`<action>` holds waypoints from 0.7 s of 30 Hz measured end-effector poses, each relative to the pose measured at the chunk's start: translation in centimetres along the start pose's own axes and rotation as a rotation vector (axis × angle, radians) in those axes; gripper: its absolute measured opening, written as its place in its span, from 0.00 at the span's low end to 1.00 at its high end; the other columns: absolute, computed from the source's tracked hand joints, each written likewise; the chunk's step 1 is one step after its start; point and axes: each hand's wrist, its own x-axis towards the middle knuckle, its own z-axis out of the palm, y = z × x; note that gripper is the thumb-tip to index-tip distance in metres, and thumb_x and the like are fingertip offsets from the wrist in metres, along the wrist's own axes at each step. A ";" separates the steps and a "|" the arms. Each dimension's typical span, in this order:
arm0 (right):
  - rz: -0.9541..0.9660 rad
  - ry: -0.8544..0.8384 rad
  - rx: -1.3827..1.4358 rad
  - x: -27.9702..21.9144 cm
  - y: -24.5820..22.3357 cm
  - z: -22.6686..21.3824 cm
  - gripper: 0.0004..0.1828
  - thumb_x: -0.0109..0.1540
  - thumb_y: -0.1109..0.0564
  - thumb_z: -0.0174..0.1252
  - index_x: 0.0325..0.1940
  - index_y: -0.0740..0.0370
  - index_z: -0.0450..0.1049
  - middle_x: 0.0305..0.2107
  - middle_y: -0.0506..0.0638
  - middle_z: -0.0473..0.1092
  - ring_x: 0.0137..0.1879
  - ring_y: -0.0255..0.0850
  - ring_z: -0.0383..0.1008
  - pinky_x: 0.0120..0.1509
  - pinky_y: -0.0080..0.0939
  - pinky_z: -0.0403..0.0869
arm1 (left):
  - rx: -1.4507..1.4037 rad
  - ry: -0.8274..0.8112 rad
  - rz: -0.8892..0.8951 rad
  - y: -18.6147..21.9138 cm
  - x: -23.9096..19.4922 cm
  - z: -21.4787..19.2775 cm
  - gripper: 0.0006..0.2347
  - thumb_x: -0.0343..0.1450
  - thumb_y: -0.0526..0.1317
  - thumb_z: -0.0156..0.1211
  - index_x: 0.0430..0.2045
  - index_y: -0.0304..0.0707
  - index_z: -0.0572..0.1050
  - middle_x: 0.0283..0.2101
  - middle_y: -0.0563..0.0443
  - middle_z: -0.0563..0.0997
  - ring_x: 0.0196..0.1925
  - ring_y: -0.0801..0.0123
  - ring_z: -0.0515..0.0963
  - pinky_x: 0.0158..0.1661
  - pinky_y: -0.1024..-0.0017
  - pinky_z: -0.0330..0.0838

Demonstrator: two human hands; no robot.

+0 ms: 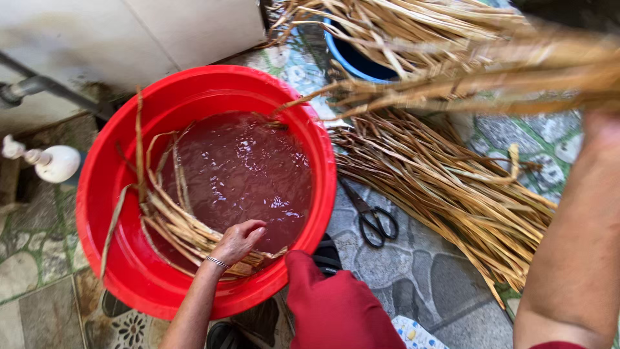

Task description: The person repeatedly submerges bundles of dried plant strips into a red basin filled with reddish-brown liquid. They agitate the strips by hand to ensure saturation, then lift them out and place them on the tiled floor beside the basin.

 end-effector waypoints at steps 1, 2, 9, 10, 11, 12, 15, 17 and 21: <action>0.013 0.067 -0.007 -1.1 -1.0 -4.0 0.04 0.75 0.60 0.58 0.53 0.59 0.71 0.42 0.58 0.74 0.52 0.54 0.75 0.69 0.60 0.79 | -0.019 -0.008 -0.034 0.4 -0.1 0.0 0.15 0.72 0.44 0.58 0.48 0.38 0.78 0.44 0.45 0.87 0.46 0.66 0.85 0.47 0.67 0.77; 0.028 0.129 -0.014 -2.4 -1.8 -8.0 0.04 0.75 0.61 0.57 0.53 0.59 0.71 0.42 0.59 0.73 0.52 0.55 0.75 0.70 0.61 0.78 | 0.008 -0.017 -0.032 0.8 0.0 0.1 0.14 0.72 0.45 0.58 0.48 0.39 0.78 0.43 0.45 0.87 0.45 0.66 0.85 0.47 0.67 0.77; 0.152 0.573 -0.360 -12.2 -4.0 -28.0 0.05 0.67 0.56 0.61 0.48 0.53 0.75 0.44 0.49 0.77 0.54 0.47 0.79 0.63 0.62 0.76 | 0.245 -0.102 -0.110 1.8 -0.6 -0.9 0.15 0.72 0.46 0.57 0.49 0.41 0.79 0.41 0.43 0.87 0.43 0.62 0.87 0.45 0.66 0.79; 0.133 0.563 -0.358 -12.8 -4.3 -28.9 0.07 0.67 0.56 0.63 0.49 0.53 0.76 0.45 0.48 0.77 0.55 0.46 0.78 0.64 0.61 0.76 | 0.289 -0.098 -0.080 1.7 -0.7 -1.3 0.15 0.72 0.47 0.58 0.48 0.41 0.79 0.43 0.45 0.87 0.44 0.63 0.88 0.46 0.66 0.79; 0.110 0.557 -0.361 -13.0 -5.0 -29.4 0.08 0.67 0.57 0.65 0.49 0.53 0.76 0.46 0.47 0.77 0.56 0.45 0.78 0.65 0.59 0.76 | 0.351 -0.094 -0.061 1.6 -0.5 -1.7 0.15 0.71 0.47 0.59 0.48 0.41 0.79 0.44 0.44 0.87 0.46 0.60 0.87 0.46 0.64 0.79; 0.087 0.551 -0.365 -13.1 -5.7 -29.7 0.09 0.66 0.57 0.67 0.50 0.53 0.77 0.47 0.46 0.77 0.57 0.44 0.78 0.67 0.58 0.76 | 0.413 -0.088 -0.039 1.6 -0.3 -2.1 0.15 0.71 0.47 0.59 0.48 0.40 0.79 0.44 0.43 0.87 0.47 0.57 0.87 0.47 0.63 0.78; 0.096 0.514 -0.318 -13.7 -7.8 -28.9 0.10 0.66 0.56 0.69 0.49 0.55 0.77 0.47 0.47 0.77 0.57 0.45 0.77 0.65 0.55 0.76 | 0.540 -0.149 -0.109 1.4 -0.7 -3.0 0.17 0.71 0.49 0.58 0.50 0.44 0.78 0.45 0.43 0.86 0.49 0.53 0.86 0.48 0.60 0.79; 0.078 0.563 -0.549 -14.2 -8.5 -27.9 0.14 0.62 0.57 0.71 0.49 0.52 0.77 0.45 0.46 0.76 0.52 0.43 0.76 0.54 0.52 0.71 | 0.716 -0.221 -0.087 0.9 -0.8 -3.4 0.18 0.71 0.52 0.56 0.52 0.46 0.77 0.44 0.43 0.86 0.50 0.52 0.85 0.50 0.59 0.78; -0.136 0.575 -1.032 -16.2 -7.5 -28.1 0.22 0.53 0.59 0.78 0.48 0.58 0.78 0.43 0.48 0.79 0.47 0.41 0.80 0.58 0.46 0.81 | 0.894 -0.328 -0.042 -0.8 -1.1 -4.7 0.19 0.71 0.53 0.54 0.52 0.49 0.75 0.45 0.45 0.86 0.51 0.53 0.84 0.51 0.59 0.78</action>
